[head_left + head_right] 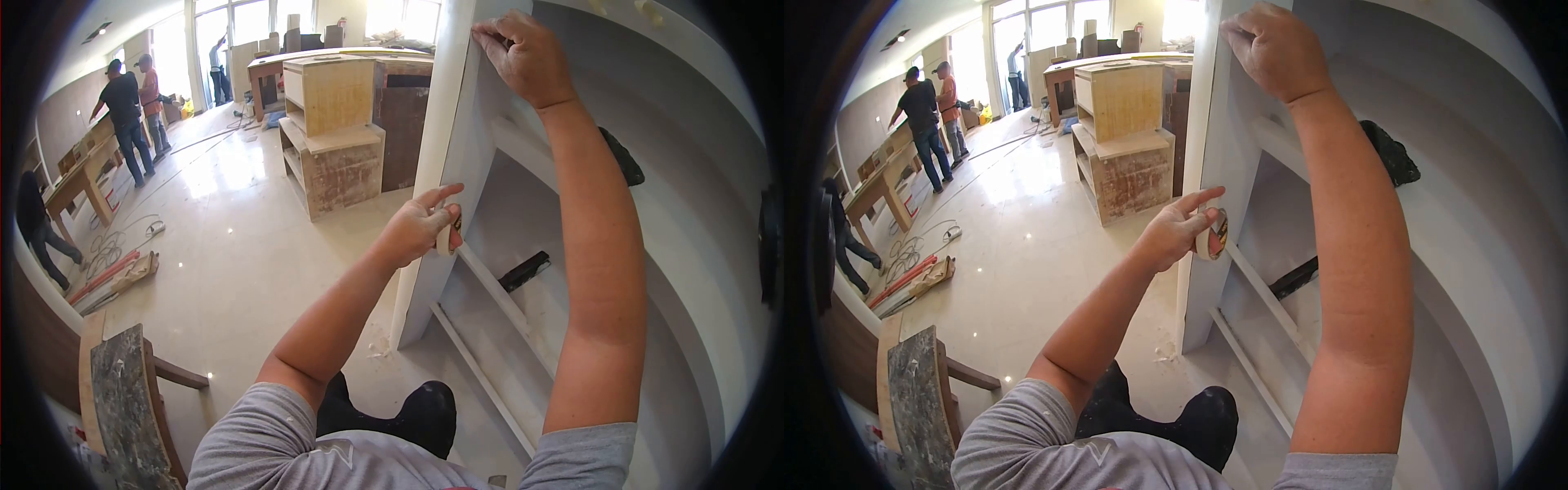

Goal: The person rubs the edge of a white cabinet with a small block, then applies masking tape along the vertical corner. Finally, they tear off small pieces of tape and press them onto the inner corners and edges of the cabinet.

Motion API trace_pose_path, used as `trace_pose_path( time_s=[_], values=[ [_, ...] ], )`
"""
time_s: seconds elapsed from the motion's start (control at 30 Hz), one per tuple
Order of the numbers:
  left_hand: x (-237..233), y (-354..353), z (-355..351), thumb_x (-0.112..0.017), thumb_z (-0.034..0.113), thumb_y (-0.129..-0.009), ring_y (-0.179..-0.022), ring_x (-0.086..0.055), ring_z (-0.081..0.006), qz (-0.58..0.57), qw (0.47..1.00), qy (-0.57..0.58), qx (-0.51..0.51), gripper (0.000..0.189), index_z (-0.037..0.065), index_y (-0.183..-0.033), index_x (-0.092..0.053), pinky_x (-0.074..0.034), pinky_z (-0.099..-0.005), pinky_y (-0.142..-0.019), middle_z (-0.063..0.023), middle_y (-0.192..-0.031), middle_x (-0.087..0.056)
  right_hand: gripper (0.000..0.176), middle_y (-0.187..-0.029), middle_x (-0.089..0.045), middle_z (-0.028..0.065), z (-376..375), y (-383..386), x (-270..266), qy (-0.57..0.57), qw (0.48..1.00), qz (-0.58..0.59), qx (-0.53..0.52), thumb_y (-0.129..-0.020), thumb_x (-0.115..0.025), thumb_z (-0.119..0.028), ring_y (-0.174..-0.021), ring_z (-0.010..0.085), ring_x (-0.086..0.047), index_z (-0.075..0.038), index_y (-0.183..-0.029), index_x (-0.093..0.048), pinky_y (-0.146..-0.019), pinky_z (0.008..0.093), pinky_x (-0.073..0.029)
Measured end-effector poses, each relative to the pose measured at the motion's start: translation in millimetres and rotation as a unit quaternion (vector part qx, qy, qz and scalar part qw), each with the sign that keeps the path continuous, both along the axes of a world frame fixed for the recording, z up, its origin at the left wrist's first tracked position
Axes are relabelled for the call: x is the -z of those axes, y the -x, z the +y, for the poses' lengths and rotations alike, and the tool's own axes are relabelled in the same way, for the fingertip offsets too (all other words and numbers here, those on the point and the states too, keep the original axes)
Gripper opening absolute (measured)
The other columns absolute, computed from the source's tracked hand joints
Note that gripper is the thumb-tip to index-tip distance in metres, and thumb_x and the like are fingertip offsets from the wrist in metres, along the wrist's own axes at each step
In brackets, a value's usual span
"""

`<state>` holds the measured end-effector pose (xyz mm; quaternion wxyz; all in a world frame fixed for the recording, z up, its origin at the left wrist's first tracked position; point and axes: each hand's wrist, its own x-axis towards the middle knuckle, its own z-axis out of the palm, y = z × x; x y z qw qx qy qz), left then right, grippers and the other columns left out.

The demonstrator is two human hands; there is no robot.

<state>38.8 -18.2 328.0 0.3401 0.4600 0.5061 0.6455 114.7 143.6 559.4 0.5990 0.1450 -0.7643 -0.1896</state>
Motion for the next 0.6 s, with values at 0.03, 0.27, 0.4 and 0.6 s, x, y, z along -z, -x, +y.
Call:
trace_pose_path(
  time_s=[0.03,0.27,0.4,0.6],
  values=[
    [0,-1,0,-0.061,0.031,-0.104,-0.094,-0.064,-0.0152,0.011,1.000,-0.002,-0.009,0.056,0.007,-0.152,-0.044,-0.058,-0.0312,-0.075,-0.0086,-0.112,-0.064,0.010,-0.084,-0.070,0.0077,-2,-1,0,0.001,1.000,-0.007,-0.004,-0.084,-0.080,-0.013,-0.075,0.0271,-0.067,-0.008,-0.092,-0.076,-0.068,0.0350,-0.054],
    [2,3,4,-0.063,0.035,-0.103,-0.096,-0.063,-0.0145,0.013,1.000,0.014,0.002,0.059,0.006,-0.151,-0.046,-0.057,-0.0303,-0.075,-0.0090,-0.111,-0.064,0.013,-0.083,-0.069,0.0113,-19,-14,-2,0.058,0.996,-0.044,0.058,-0.081,-0.078,-0.017,-0.080,0.0307,-0.068,-0.007,-0.089,-0.074,-0.075,0.0404,-0.056],
    [0,4,3,-0.063,0.036,-0.102,-0.100,-0.063,-0.0162,0.017,1.000,0.025,-0.007,0.059,0.008,-0.151,-0.046,-0.057,-0.0319,-0.079,-0.0102,-0.116,-0.063,0.015,-0.085,-0.070,0.0117,-20,-15,-3,0.049,0.996,-0.054,0.048,-0.081,-0.078,-0.016,-0.081,0.0307,-0.068,-0.006,-0.091,-0.074,-0.075,0.0404,-0.056],
    [-1,6,1,-0.064,0.040,-0.101,-0.101,-0.062,-0.0170,0.028,0.999,0.029,-0.007,0.061,0.010,-0.152,-0.046,-0.057,-0.0338,-0.083,-0.0111,-0.118,-0.061,0.019,-0.090,-0.073,0.0080,-3,-6,0,0.041,0.997,-0.057,-0.013,-0.084,-0.081,-0.013,-0.081,0.0245,-0.070,-0.007,-0.100,-0.073,-0.075,0.0331,-0.057]
  ],
)
